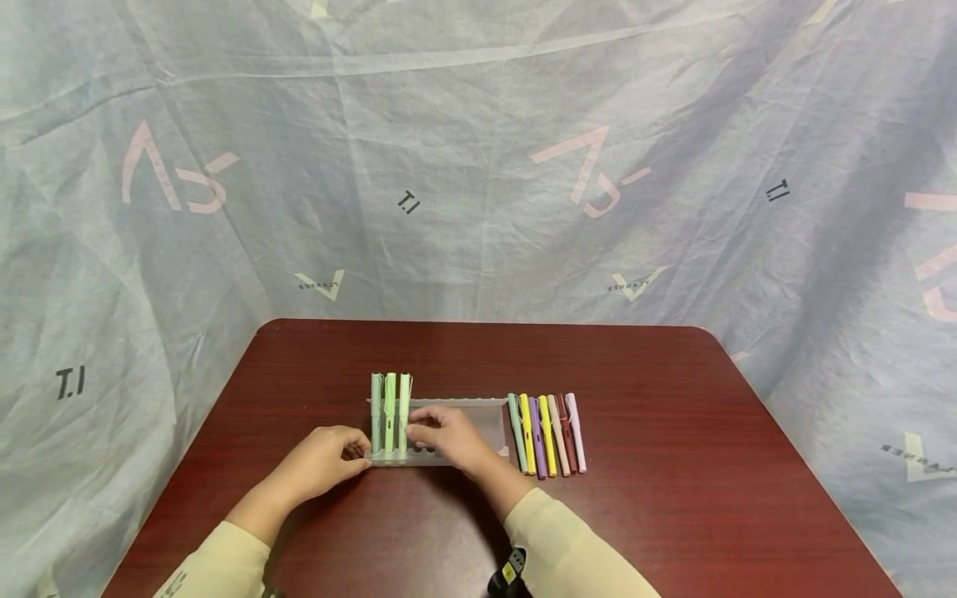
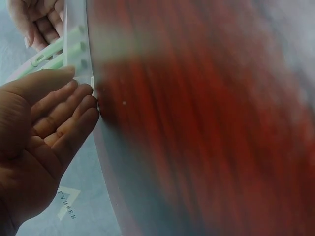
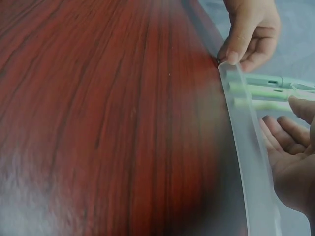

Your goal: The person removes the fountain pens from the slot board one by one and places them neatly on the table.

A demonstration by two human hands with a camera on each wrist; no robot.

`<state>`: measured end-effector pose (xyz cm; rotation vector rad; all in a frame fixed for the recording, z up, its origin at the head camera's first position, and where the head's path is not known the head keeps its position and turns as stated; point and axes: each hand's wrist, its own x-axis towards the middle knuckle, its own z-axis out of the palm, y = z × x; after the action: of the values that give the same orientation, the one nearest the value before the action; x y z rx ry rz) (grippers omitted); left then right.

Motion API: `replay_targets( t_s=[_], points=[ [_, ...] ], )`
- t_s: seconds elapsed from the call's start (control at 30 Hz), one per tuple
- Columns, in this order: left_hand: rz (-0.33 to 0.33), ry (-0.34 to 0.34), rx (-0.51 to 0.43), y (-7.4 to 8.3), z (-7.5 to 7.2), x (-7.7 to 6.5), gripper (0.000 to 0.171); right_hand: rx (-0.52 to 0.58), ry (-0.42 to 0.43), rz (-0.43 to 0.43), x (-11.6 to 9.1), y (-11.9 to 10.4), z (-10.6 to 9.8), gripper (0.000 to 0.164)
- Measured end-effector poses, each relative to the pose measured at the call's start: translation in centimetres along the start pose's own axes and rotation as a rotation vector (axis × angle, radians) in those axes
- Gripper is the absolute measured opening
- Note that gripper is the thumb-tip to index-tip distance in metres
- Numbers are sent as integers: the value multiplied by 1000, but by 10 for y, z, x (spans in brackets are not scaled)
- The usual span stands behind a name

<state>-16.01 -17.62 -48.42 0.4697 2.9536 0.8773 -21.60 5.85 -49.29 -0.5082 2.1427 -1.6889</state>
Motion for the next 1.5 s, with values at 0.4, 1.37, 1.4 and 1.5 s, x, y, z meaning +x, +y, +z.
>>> replay_targets(
  t_s=[0.4,1.37,1.4,1.5],
  points=[
    [4,9,36,2,-3,0,8,-5,48,34,7,-6,10,26],
    [-117,21,-24,1,4,-1,12,217,34,3,-17,-5,-26,25],
    [-115,20,-23,1,4,-1,12,221,33,8,-18,-4,-28,25],
    [-109,22,-27,0,4,-1,12,217,28,16,-22,0,-35,25]
  ],
)
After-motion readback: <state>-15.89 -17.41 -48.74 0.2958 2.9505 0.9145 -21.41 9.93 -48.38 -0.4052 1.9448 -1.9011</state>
